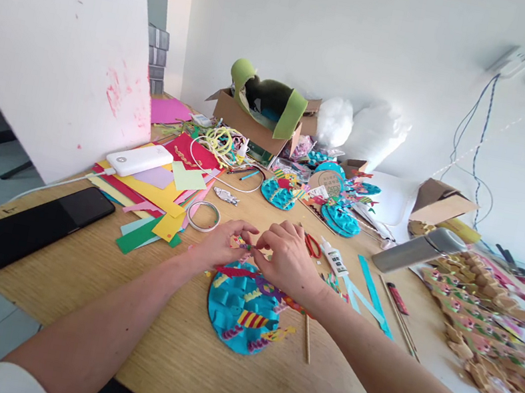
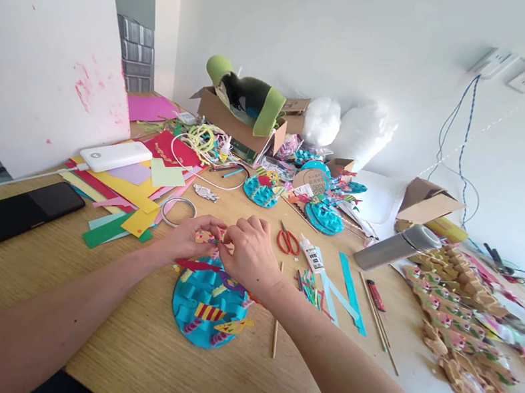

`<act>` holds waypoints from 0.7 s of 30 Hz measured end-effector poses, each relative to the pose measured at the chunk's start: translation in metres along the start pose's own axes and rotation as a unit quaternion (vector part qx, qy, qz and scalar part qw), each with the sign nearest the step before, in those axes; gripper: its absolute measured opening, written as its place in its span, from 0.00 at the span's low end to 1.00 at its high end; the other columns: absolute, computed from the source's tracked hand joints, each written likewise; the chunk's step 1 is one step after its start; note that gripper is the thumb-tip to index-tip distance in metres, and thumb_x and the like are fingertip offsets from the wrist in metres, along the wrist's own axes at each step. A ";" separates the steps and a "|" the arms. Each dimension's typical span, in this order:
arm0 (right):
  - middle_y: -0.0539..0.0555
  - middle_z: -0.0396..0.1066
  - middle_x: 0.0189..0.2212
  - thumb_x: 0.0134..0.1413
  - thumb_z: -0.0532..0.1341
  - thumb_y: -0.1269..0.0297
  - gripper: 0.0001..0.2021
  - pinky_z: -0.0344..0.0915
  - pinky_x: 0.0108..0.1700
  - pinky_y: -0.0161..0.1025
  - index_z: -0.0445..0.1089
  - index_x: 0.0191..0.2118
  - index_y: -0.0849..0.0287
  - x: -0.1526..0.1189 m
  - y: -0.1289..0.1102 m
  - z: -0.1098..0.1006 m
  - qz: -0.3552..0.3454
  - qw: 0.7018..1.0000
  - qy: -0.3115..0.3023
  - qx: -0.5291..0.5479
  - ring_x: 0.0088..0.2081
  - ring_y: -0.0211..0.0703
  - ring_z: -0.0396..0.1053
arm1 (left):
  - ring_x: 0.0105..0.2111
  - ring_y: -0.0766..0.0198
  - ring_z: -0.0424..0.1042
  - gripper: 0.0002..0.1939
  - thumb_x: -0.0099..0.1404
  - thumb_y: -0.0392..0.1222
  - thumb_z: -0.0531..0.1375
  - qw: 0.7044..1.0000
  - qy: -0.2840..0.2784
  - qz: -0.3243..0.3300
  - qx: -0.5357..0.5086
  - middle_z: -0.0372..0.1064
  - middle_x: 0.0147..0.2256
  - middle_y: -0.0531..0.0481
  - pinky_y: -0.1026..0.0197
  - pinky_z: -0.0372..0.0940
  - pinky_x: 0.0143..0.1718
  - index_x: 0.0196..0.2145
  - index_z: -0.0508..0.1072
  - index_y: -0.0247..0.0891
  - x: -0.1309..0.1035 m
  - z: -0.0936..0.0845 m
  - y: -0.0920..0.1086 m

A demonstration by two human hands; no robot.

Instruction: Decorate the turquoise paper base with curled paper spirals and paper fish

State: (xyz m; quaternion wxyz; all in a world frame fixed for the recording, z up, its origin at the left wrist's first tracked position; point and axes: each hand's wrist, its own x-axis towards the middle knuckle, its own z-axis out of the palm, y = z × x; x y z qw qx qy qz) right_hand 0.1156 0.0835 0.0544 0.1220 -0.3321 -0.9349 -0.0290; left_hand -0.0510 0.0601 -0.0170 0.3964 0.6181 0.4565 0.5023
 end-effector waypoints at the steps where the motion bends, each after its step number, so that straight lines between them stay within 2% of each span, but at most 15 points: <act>1: 0.55 0.70 0.29 0.54 0.62 0.63 0.06 0.51 0.40 0.44 0.71 0.29 0.59 0.000 0.000 0.000 -0.001 1.000 0.000 0.001 0.39 0.48 0.62 | 0.39 0.59 0.72 0.23 0.50 0.33 0.64 1.000 0.001 0.000 0.000 0.73 0.35 0.49 0.55 0.65 0.46 0.46 0.70 0.36 0.000 0.001 0.000; 7: 0.55 0.70 0.30 0.54 0.62 0.65 0.04 0.51 0.41 0.44 0.72 0.32 0.58 0.003 0.000 -0.001 -0.025 1.000 -0.013 0.002 0.39 0.47 0.62 | 0.37 0.61 0.73 0.26 0.50 0.32 0.63 1.000 0.006 -0.009 -0.014 0.72 0.33 0.51 0.58 0.66 0.40 0.48 0.67 0.36 0.000 0.003 0.001; 13: 0.54 0.70 0.29 0.53 0.60 0.68 0.03 0.50 0.41 0.44 0.71 0.30 0.58 0.006 -0.002 -0.001 -0.033 0.999 -0.018 0.007 0.38 0.47 0.61 | 0.37 0.61 0.73 0.26 0.50 0.30 0.62 1.000 0.011 0.007 0.008 0.73 0.33 0.52 0.57 0.66 0.42 0.48 0.67 0.36 0.001 0.002 0.000; 21: 0.53 0.69 0.29 0.54 0.59 0.68 0.05 0.49 0.40 0.43 0.69 0.29 0.58 0.006 0.001 0.005 -0.045 0.999 0.002 0.015 0.38 0.45 0.61 | 0.38 0.61 0.73 0.27 0.50 0.33 0.63 0.999 0.002 0.016 -0.048 0.72 0.33 0.52 0.58 0.66 0.41 0.49 0.66 0.37 0.000 0.003 -0.007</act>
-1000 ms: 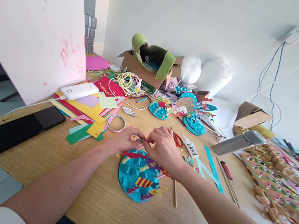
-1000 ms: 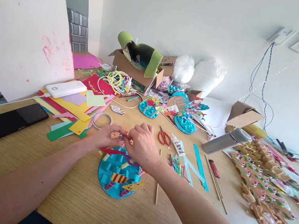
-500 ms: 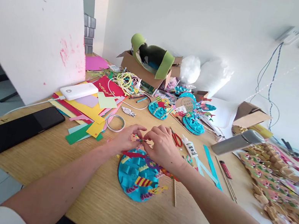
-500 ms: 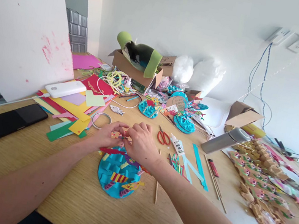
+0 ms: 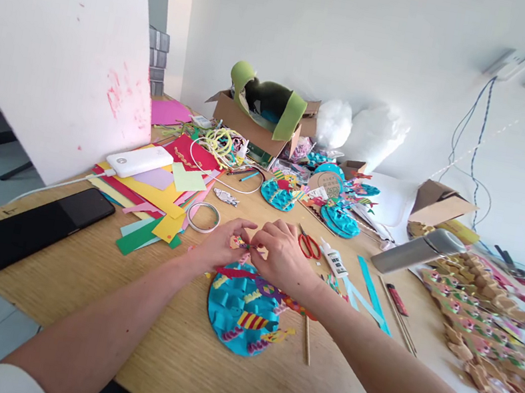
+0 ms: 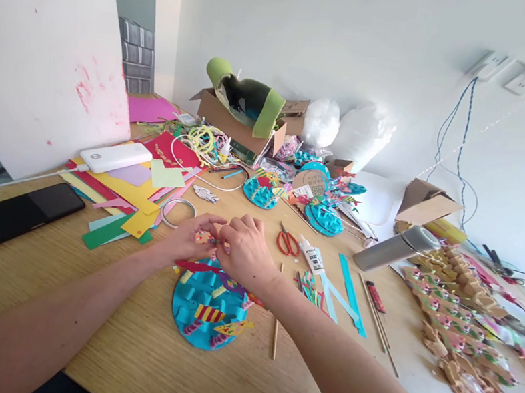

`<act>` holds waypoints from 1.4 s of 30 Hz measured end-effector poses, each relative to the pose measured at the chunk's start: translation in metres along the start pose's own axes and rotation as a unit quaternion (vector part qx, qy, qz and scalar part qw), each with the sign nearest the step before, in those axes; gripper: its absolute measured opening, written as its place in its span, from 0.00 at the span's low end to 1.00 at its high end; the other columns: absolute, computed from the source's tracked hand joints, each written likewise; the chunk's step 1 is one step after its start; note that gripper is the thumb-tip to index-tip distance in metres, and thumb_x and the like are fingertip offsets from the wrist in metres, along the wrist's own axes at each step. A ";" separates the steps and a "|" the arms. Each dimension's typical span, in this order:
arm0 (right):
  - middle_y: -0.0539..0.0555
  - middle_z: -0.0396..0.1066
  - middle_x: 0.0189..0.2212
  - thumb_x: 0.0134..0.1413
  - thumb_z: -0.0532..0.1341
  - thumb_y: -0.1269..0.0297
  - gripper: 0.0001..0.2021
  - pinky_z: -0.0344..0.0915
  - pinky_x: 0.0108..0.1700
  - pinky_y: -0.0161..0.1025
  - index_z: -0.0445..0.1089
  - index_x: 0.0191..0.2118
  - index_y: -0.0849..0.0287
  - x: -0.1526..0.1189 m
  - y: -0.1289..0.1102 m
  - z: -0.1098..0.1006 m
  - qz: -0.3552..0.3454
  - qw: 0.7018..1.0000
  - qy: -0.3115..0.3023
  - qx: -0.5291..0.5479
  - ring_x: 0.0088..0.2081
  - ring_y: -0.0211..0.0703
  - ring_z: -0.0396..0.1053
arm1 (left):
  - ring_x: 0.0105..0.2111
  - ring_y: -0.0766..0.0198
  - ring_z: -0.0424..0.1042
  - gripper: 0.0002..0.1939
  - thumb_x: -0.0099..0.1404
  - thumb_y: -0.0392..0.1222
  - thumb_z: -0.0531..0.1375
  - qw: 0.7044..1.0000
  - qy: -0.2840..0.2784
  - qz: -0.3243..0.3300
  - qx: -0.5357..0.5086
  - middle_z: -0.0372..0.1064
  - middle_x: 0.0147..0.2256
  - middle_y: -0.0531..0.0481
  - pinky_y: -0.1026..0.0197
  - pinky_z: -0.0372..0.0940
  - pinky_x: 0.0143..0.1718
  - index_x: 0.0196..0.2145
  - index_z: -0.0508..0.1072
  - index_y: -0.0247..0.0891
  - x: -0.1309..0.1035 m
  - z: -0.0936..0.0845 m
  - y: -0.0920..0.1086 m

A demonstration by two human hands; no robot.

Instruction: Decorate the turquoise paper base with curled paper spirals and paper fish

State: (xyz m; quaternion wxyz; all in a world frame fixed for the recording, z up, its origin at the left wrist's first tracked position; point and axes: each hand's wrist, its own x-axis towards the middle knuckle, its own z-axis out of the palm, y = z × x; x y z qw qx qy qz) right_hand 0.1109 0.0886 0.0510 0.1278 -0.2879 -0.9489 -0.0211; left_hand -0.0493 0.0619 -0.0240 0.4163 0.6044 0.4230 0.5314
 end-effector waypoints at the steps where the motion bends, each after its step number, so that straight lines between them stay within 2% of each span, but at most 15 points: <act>1: 0.53 0.69 0.29 0.54 0.59 0.68 0.05 0.49 0.40 0.43 0.69 0.29 0.58 0.000 0.000 0.000 -0.001 1.000 0.001 -0.001 0.38 0.45 0.61 | 0.38 0.61 0.73 0.27 0.50 0.33 0.63 1.000 0.000 0.000 0.000 0.72 0.33 0.52 0.58 0.66 0.41 0.49 0.66 0.37 0.000 0.000 0.000; 10: 0.54 0.70 0.29 0.52 0.59 0.69 0.04 0.50 0.40 0.43 0.70 0.28 0.59 0.003 -0.002 -0.002 0.004 1.000 -0.019 0.000 0.38 0.46 0.61 | 0.36 0.61 0.73 0.27 0.49 0.33 0.62 1.000 0.011 0.006 0.024 0.73 0.32 0.52 0.56 0.65 0.43 0.49 0.66 0.37 0.002 -0.001 -0.001; 22: 0.54 0.69 0.29 0.52 0.60 0.69 0.04 0.51 0.41 0.43 0.70 0.29 0.59 0.003 -0.001 -0.004 -0.006 1.000 -0.026 0.006 0.38 0.46 0.61 | 0.35 0.61 0.73 0.28 0.48 0.32 0.64 0.999 0.012 -0.029 0.025 0.72 0.29 0.54 0.57 0.65 0.43 0.49 0.67 0.37 0.001 -0.002 0.007; 28: 0.55 0.70 0.33 0.58 0.59 0.61 0.08 0.50 0.44 0.45 0.75 0.32 0.55 -0.003 0.002 -0.007 -0.027 1.000 -0.001 -0.016 0.41 0.48 0.60 | 0.36 0.61 0.72 0.30 0.48 0.35 0.66 0.998 -0.005 -0.053 -0.025 0.70 0.31 0.53 0.59 0.67 0.37 0.50 0.66 0.37 0.000 -0.002 0.007; 31: 0.56 0.72 0.36 0.60 0.58 0.56 0.11 0.52 0.47 0.48 0.76 0.38 0.55 -0.004 0.002 -0.015 -0.030 0.999 0.013 -0.013 0.43 0.49 0.61 | 0.36 0.61 0.72 0.30 0.47 0.33 0.65 0.999 -0.005 -0.047 -0.019 0.69 0.31 0.53 0.60 0.67 0.37 0.49 0.66 0.37 -0.001 -0.002 0.008; 34: 0.58 0.73 0.38 0.59 0.59 0.55 0.14 0.54 0.50 0.49 0.74 0.45 0.56 -0.006 0.003 -0.032 0.017 0.998 0.065 0.020 0.44 0.51 0.64 | 0.31 0.65 0.72 0.29 0.49 0.32 0.63 0.998 -0.012 -0.056 -0.011 0.69 0.31 0.53 0.60 0.67 0.36 0.51 0.65 0.36 -0.001 -0.002 0.011; 37: 0.57 0.74 0.37 0.60 0.58 0.55 0.13 0.57 0.50 0.49 0.75 0.43 0.55 -0.017 0.010 -0.049 0.103 0.983 0.131 0.080 0.45 0.50 0.66 | 0.27 0.68 0.71 0.29 0.50 0.33 0.62 0.998 -0.015 -0.066 -0.010 0.69 0.33 0.53 0.58 0.67 0.37 0.52 0.64 0.35 -0.001 -0.002 0.012; 40: 0.56 0.75 0.36 0.60 0.57 0.53 0.15 0.61 0.47 0.46 0.76 0.40 0.56 -0.041 0.018 -0.054 0.191 0.955 0.167 0.152 0.43 0.49 0.68 | 0.31 0.66 0.72 0.30 0.50 0.34 0.63 0.998 -0.014 -0.052 -0.011 0.70 0.33 0.52 0.56 0.66 0.42 0.52 0.65 0.36 -0.001 -0.002 0.009; 42: 0.56 0.76 0.37 0.58 0.58 0.51 0.16 0.63 0.43 0.44 0.76 0.38 0.57 -0.062 0.023 -0.051 0.264 0.924 0.195 0.195 0.41 0.48 0.70 | 0.36 0.63 0.72 0.30 0.49 0.34 0.64 0.999 -0.014 -0.043 -0.010 0.72 0.32 0.51 0.55 0.65 0.44 0.51 0.66 0.36 -0.001 -0.002 0.005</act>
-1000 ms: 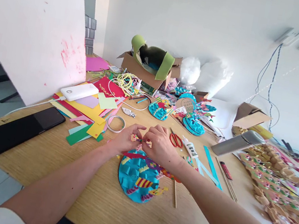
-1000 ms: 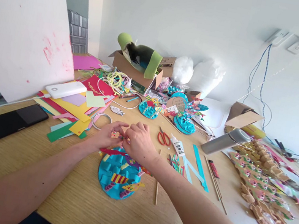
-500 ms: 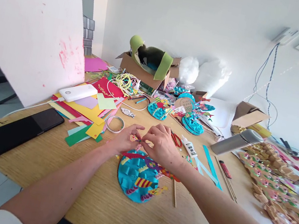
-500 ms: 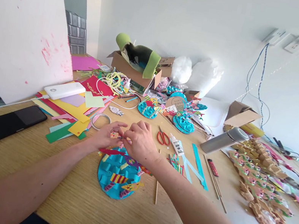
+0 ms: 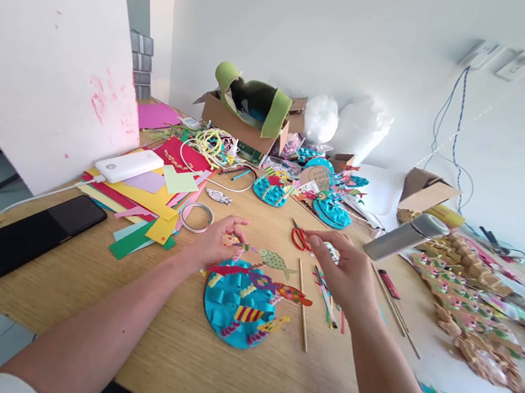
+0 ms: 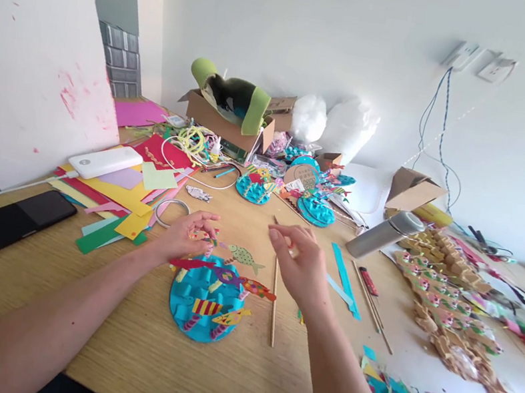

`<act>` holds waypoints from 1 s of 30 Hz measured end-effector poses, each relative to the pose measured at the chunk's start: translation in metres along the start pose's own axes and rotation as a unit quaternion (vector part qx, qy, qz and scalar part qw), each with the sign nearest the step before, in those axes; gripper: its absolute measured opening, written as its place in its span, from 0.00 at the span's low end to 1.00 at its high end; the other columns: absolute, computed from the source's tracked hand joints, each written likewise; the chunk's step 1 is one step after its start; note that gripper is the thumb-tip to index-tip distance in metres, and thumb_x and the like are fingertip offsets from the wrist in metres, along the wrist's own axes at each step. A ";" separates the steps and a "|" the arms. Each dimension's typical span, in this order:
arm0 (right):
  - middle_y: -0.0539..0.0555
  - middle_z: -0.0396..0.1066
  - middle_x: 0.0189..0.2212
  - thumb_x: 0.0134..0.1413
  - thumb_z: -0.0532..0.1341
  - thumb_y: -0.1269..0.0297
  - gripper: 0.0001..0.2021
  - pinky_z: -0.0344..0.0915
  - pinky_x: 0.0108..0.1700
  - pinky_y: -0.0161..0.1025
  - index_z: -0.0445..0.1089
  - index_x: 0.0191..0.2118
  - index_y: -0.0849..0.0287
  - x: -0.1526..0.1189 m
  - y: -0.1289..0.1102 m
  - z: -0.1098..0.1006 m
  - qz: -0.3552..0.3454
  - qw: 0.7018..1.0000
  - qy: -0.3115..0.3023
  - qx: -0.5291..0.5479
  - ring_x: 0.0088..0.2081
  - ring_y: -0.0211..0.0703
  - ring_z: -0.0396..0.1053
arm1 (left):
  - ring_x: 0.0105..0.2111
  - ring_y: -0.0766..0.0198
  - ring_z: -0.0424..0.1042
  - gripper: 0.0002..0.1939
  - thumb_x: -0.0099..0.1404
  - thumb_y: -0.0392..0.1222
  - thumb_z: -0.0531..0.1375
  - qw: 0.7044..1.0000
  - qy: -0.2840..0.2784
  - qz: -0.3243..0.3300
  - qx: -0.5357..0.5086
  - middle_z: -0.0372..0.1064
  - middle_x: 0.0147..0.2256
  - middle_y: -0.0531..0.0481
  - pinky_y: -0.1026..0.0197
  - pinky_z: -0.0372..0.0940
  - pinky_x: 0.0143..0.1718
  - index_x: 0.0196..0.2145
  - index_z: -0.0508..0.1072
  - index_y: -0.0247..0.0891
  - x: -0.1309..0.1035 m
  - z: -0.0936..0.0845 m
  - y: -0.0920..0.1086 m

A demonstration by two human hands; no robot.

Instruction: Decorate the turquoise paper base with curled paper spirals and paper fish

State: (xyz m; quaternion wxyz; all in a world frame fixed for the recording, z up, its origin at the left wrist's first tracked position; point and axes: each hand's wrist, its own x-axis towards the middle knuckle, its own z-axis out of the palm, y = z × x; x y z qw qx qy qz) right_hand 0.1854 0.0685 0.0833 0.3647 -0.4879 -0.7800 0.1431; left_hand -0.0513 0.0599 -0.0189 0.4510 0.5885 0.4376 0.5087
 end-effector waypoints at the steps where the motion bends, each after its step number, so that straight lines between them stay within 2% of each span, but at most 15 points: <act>1: 0.56 0.76 0.37 0.57 0.58 0.49 0.17 0.63 0.44 0.44 0.76 0.36 0.57 -0.008 0.007 -0.002 0.030 0.999 0.016 0.016 0.41 0.49 0.71 | 0.37 0.62 0.72 0.30 0.49 0.34 0.65 1.000 0.000 0.003 -0.001 0.72 0.32 0.51 0.55 0.65 0.45 0.51 0.66 0.36 0.001 0.000 -0.002; 6: 0.56 0.77 0.31 0.51 0.61 0.45 0.19 0.65 0.39 0.43 0.76 0.33 0.59 -0.046 0.033 -0.002 0.162 0.979 0.083 0.097 0.36 0.48 0.73 | 0.39 0.60 0.73 0.32 0.48 0.36 0.68 1.000 -0.006 0.019 0.002 0.74 0.33 0.49 0.54 0.62 0.49 0.51 0.66 0.35 0.002 -0.003 -0.006; 10: 0.57 0.78 0.32 0.48 0.63 0.46 0.19 0.65 0.39 0.42 0.75 0.31 0.60 -0.058 0.042 0.004 0.184 0.966 0.128 0.131 0.36 0.48 0.73 | 0.41 0.59 0.73 0.35 0.48 0.38 0.70 0.999 -0.030 0.021 0.007 0.73 0.35 0.47 0.54 0.62 0.50 0.54 0.65 0.33 0.001 -0.006 -0.006; 13: 0.56 0.77 0.31 0.49 0.63 0.47 0.18 0.64 0.38 0.42 0.76 0.33 0.60 -0.056 0.042 0.003 0.175 0.966 0.134 0.132 0.34 0.47 0.72 | 0.42 0.59 0.73 0.37 0.47 0.40 0.70 0.999 -0.047 0.013 0.007 0.73 0.36 0.46 0.54 0.63 0.49 0.55 0.64 0.34 0.000 -0.009 -0.007; 15: 0.55 0.76 0.31 0.51 0.63 0.49 0.16 0.64 0.39 0.43 0.76 0.35 0.59 -0.049 0.036 0.000 0.137 0.976 0.128 0.114 0.34 0.46 0.71 | 0.42 0.59 0.73 0.38 0.48 0.40 0.70 0.999 -0.050 0.005 0.006 0.73 0.37 0.46 0.54 0.63 0.48 0.55 0.64 0.35 0.000 -0.010 -0.008; 17: 0.54 0.76 0.33 0.52 0.63 0.54 0.12 0.63 0.42 0.44 0.76 0.35 0.57 -0.039 0.024 -0.002 0.059 0.990 0.108 0.072 0.37 0.47 0.70 | 0.42 0.58 0.73 0.37 0.47 0.39 0.70 0.999 -0.048 0.003 0.005 0.73 0.37 0.46 0.54 0.64 0.47 0.55 0.64 0.35 0.000 -0.011 -0.009; 20: 0.54 0.75 0.32 0.56 0.62 0.60 0.07 0.61 0.45 0.45 0.76 0.34 0.56 -0.022 0.000 0.005 -0.079 0.996 0.033 0.003 0.40 0.47 0.67 | 0.41 0.58 0.73 0.37 0.47 0.37 0.70 0.999 -0.044 0.004 0.018 0.74 0.37 0.47 0.54 0.64 0.47 0.55 0.65 0.35 0.001 -0.011 -0.011; 23: 0.55 0.75 0.34 0.56 0.62 0.65 0.05 0.60 0.46 0.44 0.76 0.38 0.57 -0.005 -0.021 0.022 -0.186 0.981 -0.049 -0.027 0.42 0.47 0.65 | 0.41 0.58 0.73 0.38 0.47 0.38 0.69 0.999 -0.042 0.004 0.032 0.73 0.38 0.47 0.54 0.65 0.46 0.56 0.64 0.36 0.002 -0.010 -0.014; 26: 0.55 0.74 0.35 0.56 0.63 0.66 0.07 0.57 0.47 0.44 0.74 0.41 0.57 0.006 -0.033 0.043 -0.241 0.958 -0.130 -0.082 0.44 0.48 0.63 | 0.41 0.58 0.73 0.35 0.46 0.38 0.69 0.998 -0.046 0.010 0.031 0.72 0.39 0.46 0.54 0.66 0.44 0.53 0.65 0.36 0.003 -0.007 -0.017; 30: 0.55 0.74 0.34 0.55 0.64 0.65 0.05 0.53 0.46 0.44 0.73 0.37 0.59 0.015 -0.039 0.061 -0.262 0.934 -0.190 -0.153 0.43 0.48 0.62 | 0.39 0.59 0.71 0.23 0.47 0.39 0.68 0.998 -0.040 0.044 0.008 0.71 0.36 0.49 0.56 0.66 0.42 0.42 0.69 0.36 0.004 -0.004 -0.017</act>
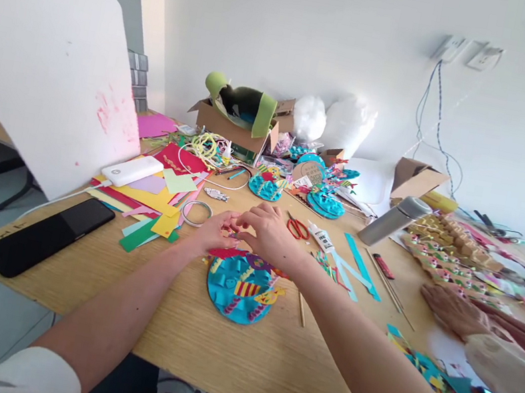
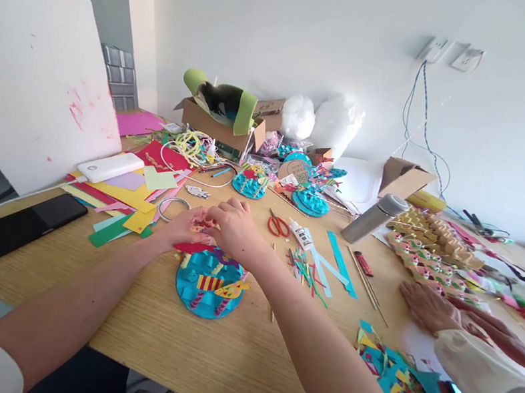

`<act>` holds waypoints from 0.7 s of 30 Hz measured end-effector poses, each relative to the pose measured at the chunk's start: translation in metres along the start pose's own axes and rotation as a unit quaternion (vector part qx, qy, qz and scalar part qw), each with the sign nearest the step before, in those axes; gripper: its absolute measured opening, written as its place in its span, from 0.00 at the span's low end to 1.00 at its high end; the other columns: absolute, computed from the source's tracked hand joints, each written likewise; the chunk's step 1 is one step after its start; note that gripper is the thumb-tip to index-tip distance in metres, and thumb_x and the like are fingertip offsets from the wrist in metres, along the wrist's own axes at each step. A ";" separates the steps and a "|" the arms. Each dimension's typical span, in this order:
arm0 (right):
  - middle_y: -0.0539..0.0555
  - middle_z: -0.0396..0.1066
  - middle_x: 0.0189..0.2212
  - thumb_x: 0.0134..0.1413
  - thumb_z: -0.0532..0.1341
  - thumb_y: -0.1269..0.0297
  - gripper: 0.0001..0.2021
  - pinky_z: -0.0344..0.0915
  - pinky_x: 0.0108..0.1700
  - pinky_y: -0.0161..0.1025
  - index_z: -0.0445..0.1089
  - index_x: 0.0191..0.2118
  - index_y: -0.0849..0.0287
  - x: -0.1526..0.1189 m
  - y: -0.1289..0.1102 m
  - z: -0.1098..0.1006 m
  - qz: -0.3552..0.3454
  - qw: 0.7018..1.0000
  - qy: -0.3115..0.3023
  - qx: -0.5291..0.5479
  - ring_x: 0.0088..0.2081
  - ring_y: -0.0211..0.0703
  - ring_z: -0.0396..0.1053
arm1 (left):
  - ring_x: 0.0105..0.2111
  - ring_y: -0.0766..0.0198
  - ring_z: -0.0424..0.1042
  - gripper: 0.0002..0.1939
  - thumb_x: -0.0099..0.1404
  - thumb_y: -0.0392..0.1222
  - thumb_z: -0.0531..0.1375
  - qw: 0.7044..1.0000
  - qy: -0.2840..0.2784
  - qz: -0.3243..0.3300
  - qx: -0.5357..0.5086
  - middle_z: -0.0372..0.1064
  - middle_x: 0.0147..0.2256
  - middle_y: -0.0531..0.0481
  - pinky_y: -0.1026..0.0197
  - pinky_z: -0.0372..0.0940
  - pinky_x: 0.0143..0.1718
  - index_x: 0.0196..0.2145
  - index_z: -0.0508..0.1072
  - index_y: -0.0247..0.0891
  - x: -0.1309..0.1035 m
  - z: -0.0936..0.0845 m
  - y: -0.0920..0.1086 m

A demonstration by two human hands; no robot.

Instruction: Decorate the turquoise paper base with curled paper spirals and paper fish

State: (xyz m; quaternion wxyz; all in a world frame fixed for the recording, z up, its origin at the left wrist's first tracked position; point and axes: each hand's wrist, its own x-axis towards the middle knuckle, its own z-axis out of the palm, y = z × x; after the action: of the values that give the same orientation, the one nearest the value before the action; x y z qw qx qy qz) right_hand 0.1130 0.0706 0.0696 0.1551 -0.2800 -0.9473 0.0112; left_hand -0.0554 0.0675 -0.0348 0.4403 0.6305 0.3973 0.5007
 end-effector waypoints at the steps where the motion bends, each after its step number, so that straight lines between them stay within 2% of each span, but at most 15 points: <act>1: 0.55 0.74 0.34 0.55 0.64 0.66 0.04 0.52 0.46 0.43 0.72 0.36 0.60 0.002 0.000 0.002 0.002 1.000 -0.011 -0.007 0.43 0.47 0.62 | 0.38 0.59 0.71 0.21 0.47 0.39 0.67 1.000 0.004 0.009 -0.005 0.70 0.35 0.49 0.56 0.66 0.42 0.40 0.69 0.36 0.000 0.001 0.001; 5: 0.54 0.73 0.30 0.55 0.63 0.68 0.02 0.50 0.44 0.42 0.71 0.32 0.60 0.005 0.002 0.005 0.028 0.999 -0.042 -0.016 0.41 0.46 0.63 | 0.38 0.59 0.71 0.26 0.47 0.39 0.67 1.000 0.001 0.014 -0.025 0.71 0.35 0.50 0.55 0.65 0.43 0.45 0.69 0.35 -0.001 0.001 0.004; 10: 0.53 0.73 0.28 0.55 0.61 0.69 0.04 0.50 0.43 0.41 0.71 0.30 0.59 0.003 0.002 0.008 0.066 0.997 -0.043 0.000 0.39 0.45 0.65 | 0.38 0.60 0.71 0.32 0.45 0.39 0.68 0.999 -0.001 -0.011 -0.038 0.71 0.35 0.49 0.56 0.65 0.43 0.50 0.69 0.35 -0.002 -0.002 0.004; 21: 0.53 0.73 0.29 0.54 0.61 0.70 0.02 0.54 0.45 0.41 0.71 0.31 0.59 -0.003 0.000 0.011 0.133 0.990 -0.022 0.037 0.39 0.45 0.67 | 0.34 0.62 0.70 0.33 0.44 0.38 0.67 0.999 0.015 -0.039 -0.022 0.69 0.32 0.52 0.59 0.66 0.38 0.51 0.69 0.36 -0.003 -0.002 0.008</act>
State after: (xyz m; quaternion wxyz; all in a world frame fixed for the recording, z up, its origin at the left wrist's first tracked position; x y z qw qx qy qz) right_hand 0.1117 0.0696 0.0582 0.1421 -0.3970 -0.9038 0.0731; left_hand -0.0569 0.0628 -0.0276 0.4670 0.5974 0.4173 0.5009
